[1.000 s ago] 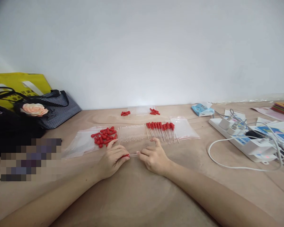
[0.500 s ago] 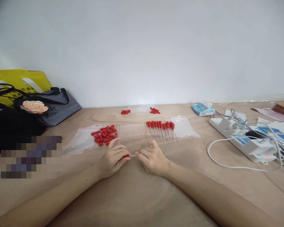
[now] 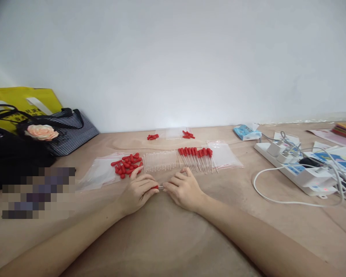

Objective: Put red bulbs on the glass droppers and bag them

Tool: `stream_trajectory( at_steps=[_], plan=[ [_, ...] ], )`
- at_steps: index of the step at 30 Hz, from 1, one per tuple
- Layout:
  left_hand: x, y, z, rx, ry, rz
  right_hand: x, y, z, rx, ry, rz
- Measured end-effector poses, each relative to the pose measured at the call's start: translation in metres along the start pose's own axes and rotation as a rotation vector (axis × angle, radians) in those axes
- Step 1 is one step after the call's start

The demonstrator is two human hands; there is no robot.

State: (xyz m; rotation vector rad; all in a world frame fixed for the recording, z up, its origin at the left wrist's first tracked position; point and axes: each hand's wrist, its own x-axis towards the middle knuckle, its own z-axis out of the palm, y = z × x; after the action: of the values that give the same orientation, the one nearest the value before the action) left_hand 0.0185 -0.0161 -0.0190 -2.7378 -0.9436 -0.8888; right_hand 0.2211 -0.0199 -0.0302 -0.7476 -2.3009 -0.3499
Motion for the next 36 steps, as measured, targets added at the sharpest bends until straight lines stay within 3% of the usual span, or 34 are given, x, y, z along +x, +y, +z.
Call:
stream_trajectory(
  at_steps=[6,9,13,16,30,36],
  plan=[
    [-0.001,-0.009,0.000,0.025,0.001,-0.098,-0.002,0.005,-0.003,-0.048,-0.094,0.104],
    [-0.003,-0.014,-0.001,0.061,0.047,-0.220,0.000,0.023,-0.001,0.038,-0.096,0.352],
    [-0.004,-0.018,-0.001,0.015,-0.001,-0.291,0.010,0.057,0.003,0.071,-0.075,0.745],
    [-0.005,-0.018,0.000,-0.008,-0.041,-0.292,0.018,0.074,0.007,0.028,-0.102,0.884],
    [-0.003,-0.018,-0.002,-0.056,-0.116,-0.276,0.033,0.070,0.016,-0.043,-0.290,1.116],
    [-0.004,-0.018,-0.002,-0.045,-0.117,-0.279,0.037,0.067,0.011,-0.097,-0.336,1.142]
  ],
)
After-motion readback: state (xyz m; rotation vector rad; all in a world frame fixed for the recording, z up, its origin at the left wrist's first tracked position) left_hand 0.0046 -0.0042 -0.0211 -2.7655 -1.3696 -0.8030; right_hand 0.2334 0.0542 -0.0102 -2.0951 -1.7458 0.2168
